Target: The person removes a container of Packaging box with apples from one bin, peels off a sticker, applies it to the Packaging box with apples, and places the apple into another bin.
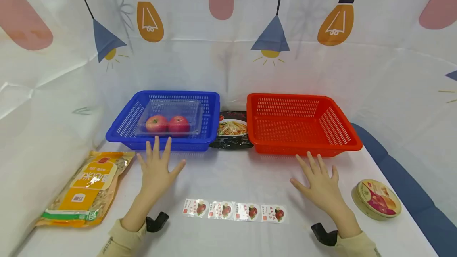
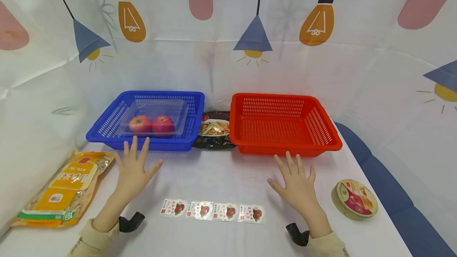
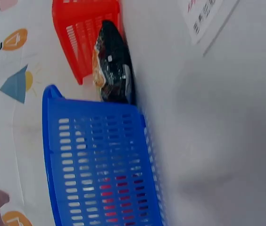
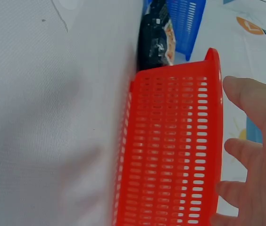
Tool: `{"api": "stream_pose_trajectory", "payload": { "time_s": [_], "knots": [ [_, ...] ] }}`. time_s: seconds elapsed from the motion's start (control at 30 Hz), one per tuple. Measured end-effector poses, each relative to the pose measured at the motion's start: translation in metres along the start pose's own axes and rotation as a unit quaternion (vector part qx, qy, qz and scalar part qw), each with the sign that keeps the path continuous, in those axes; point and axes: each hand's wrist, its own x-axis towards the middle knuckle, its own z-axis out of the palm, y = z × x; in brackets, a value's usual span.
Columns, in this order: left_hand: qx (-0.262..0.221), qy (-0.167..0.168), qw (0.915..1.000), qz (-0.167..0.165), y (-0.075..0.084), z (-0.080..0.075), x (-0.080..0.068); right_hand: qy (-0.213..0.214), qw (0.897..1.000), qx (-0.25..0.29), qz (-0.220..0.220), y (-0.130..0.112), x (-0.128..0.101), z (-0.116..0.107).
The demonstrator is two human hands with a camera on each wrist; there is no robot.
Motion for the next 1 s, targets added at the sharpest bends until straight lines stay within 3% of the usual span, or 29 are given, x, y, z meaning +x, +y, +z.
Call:
{"api": "stream_pose_trajectory", "payload": {
  "time_s": [0.1,0.23,0.43,0.57,0.67,0.8,1.0],
  "knots": [
    [-0.025,0.045,0.9983,-0.026,-0.007,-0.004,0.006,0.002,1.0,0.001,-0.002,-0.001,0.001,-0.001],
    [-0.067,0.08,0.9921,-0.07,-0.016,-0.007,0.013,0.001,1.0,-0.003,-0.003,-0.002,0.001,-0.004],
    [-0.133,0.118,0.9758,-0.127,-0.03,-0.005,0.024,-0.003,1.0,-0.006,-0.001,-0.002,0.0,-0.007],
    [-0.179,0.125,0.9594,-0.179,-0.037,-0.003,0.029,-0.005,1.0,-0.007,0.001,-0.002,-0.001,-0.006],
    [-0.245,0.13,0.9345,-0.224,-0.041,-0.002,0.034,-0.002,1.0,-0.009,0.0,-0.002,-0.001,-0.006],
    [-0.331,0.148,0.8879,-0.283,-0.047,-0.003,0.042,0.005,1.0,-0.013,-0.007,-0.003,0.0,-0.006],
    [-0.402,0.179,0.8259,-0.352,-0.055,-0.008,0.05,0.012,1.0,-0.019,-0.017,-0.005,0.001,-0.006]
  ]
}}
